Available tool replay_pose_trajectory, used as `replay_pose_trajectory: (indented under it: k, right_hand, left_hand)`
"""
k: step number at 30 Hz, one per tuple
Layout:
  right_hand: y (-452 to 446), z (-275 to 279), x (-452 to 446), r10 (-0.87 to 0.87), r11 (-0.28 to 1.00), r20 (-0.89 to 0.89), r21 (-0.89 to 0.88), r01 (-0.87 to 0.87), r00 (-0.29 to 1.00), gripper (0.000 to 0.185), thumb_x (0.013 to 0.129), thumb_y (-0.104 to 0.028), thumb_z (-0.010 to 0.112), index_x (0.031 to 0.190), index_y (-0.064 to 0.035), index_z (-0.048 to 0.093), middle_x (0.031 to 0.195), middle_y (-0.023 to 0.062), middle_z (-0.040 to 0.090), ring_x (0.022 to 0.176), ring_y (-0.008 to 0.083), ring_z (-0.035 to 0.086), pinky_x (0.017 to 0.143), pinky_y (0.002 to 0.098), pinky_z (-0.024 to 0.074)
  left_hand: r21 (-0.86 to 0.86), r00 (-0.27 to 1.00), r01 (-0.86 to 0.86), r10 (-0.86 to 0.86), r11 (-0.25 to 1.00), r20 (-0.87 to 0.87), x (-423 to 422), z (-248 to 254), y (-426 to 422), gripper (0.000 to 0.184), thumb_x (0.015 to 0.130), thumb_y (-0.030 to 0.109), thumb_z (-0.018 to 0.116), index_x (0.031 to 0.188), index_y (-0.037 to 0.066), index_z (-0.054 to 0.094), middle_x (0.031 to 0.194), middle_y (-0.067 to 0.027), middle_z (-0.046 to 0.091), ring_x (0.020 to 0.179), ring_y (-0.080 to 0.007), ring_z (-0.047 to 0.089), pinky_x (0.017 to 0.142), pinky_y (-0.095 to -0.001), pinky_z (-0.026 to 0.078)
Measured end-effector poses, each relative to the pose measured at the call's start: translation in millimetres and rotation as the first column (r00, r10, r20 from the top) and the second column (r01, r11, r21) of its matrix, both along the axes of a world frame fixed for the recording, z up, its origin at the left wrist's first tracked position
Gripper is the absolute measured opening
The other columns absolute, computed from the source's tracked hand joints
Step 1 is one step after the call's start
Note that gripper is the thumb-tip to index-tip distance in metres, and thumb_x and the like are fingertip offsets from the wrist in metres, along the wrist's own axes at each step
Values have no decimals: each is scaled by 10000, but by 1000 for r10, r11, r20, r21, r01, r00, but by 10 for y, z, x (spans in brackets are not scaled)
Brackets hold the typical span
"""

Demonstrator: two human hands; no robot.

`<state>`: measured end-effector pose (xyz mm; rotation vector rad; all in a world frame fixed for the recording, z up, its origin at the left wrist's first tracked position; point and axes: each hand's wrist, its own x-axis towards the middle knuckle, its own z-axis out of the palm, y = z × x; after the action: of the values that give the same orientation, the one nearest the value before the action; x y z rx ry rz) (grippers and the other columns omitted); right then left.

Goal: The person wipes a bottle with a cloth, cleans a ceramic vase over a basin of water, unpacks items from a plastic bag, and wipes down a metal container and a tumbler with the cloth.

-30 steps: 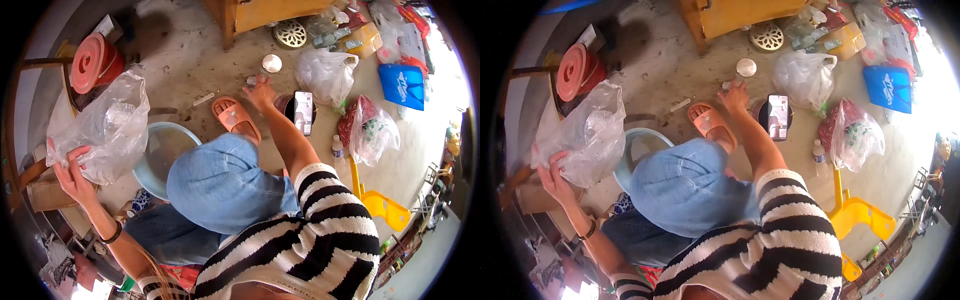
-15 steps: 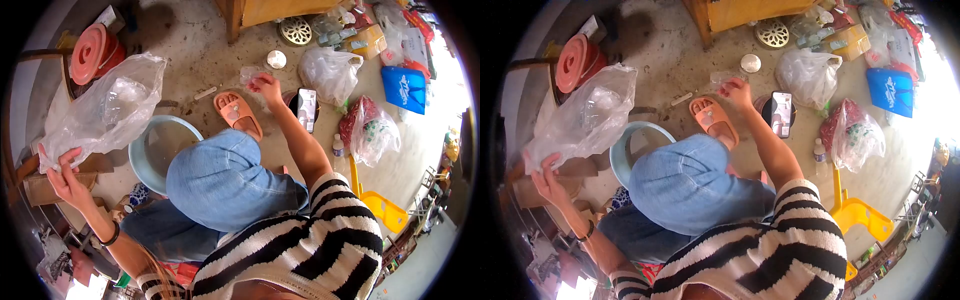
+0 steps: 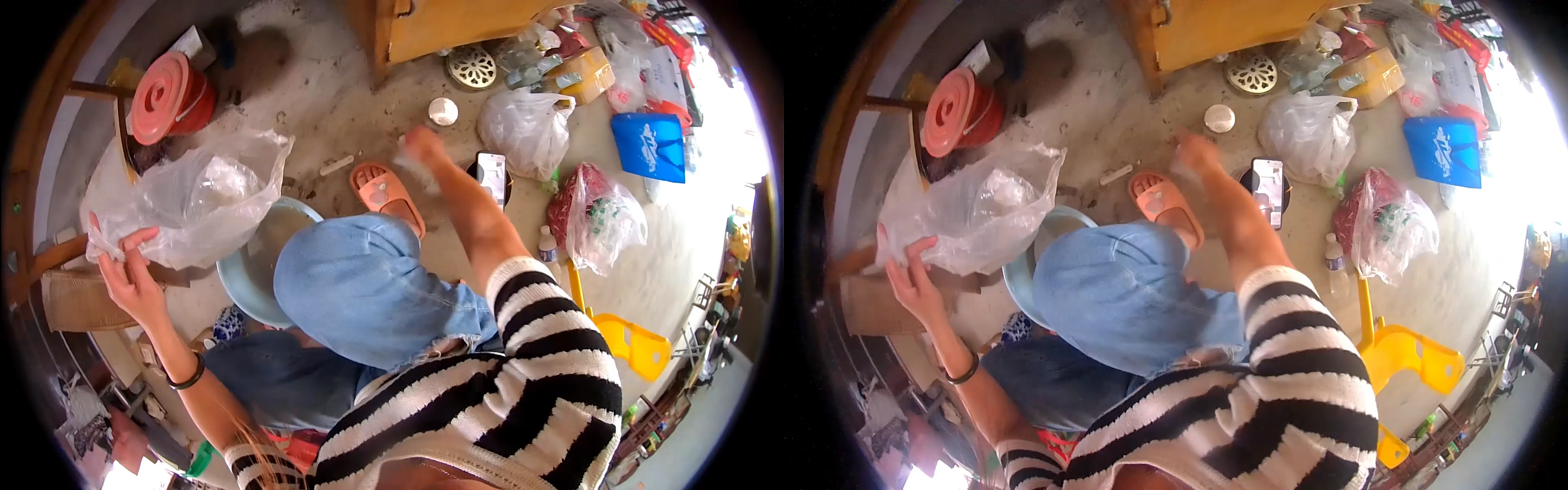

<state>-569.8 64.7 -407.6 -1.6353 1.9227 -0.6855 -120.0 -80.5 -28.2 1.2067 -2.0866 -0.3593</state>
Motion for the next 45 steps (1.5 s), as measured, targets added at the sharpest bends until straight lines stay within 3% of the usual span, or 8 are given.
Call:
replay_pose_trajectory:
  k: [4, 7, 10, 19, 29, 38, 43, 45]
  right_hand:
    - [-15, -14, 421, -607, 791, 674, 458, 406, 421, 150, 923, -161, 638, 914, -28, 706, 777, 16, 681, 838, 121, 645, 676, 233, 497]
    - [-48, 875, 680, -496, 816, 773, 258, 517, 396, 108, 893, -89, 675, 961, -11, 706, 829, 6, 677, 827, 107, 638, 692, 218, 495]
    - [-41, 1332, 797, -324, 783, 685, -194, 592, 653, 114, 848, -48, 682, 953, -13, 709, 893, 88, 681, 767, 135, 634, 679, 259, 498]
    - [57, 2612, 1076, -203, 656, 452, -595, 464, 868, 221, 785, 153, 564, 893, -14, 660, 1022, 73, 663, 903, 211, 651, 779, 298, 520]
    - [-362, 3269, 1581, 113, 583, 451, -752, 308, 886, 262, 736, 215, 506, 864, 8, 605, 1086, 102, 644, 974, 186, 620, 823, 275, 502]
    - [-726, 3728, 2146, 299, 543, 358, -826, 151, 884, 216, 730, 167, 578, 858, -2, 621, 997, 107, 642, 917, 240, 632, 810, 311, 506]
    - [-775, 3761, 2283, 300, 598, 334, -796, 97, 893, 227, 801, 131, 573, 966, -5, 648, 987, 107, 653, 908, 210, 637, 799, 311, 513]
    - [-702, 3801, 2336, 266, 730, 586, -641, 237, 765, 219, 857, 93, 565, 1040, -2, 636, 981, 94, 667, 885, 174, 641, 795, 298, 513]
  left_hand:
    - [7, 1000, 2, -2, 1000, -8, 38, 4, 83, 480, 1002, 114, 468, 1466, 35, 374, 903, -6, 712, 702, -31, 513, 611, -189, 397]
    - [30, 999, 7, -6, 1000, -36, 45, 13, 42, 475, 1003, 116, 459, 1465, 41, 379, 916, 4, 714, 732, -38, 538, 617, -196, 405]
    - [26, 999, 27, -26, 999, -44, 11, 11, 24, 491, 993, 83, 468, 1468, 23, 359, 892, -7, 710, 705, -22, 523, 600, -187, 378]
    - [73, 971, 98, -79, 993, -224, -142, 8, 83, 395, 1021, 136, 459, 1397, 14, 448, 956, -42, 717, 831, -72, 587, 710, -205, 425]
    - [352, 867, 243, -39, 904, -497, -185, -87, -17, 383, 1005, 296, 488, 1201, 6, 645, 1057, -69, 721, 1021, -131, 602, 953, -316, 376]
    - [505, 625, 629, 2, 591, -781, -390, 10, 201, 306, 892, 185, 707, 1117, -21, 680, 986, -55, 693, 919, -100, 614, 847, -254, 472]
    - [474, 642, 582, -15, 661, -767, -346, 6, 198, 166, 876, 109, 720, 994, 0, 674, 949, -4, 667, 879, -76, 591, 800, -235, 462]
    - [444, 618, 561, 4, 699, -786, -342, 24, 212, 130, 878, 93, 715, 963, 7, 665, 941, 2, 665, 874, -72, 588, 792, -230, 459]
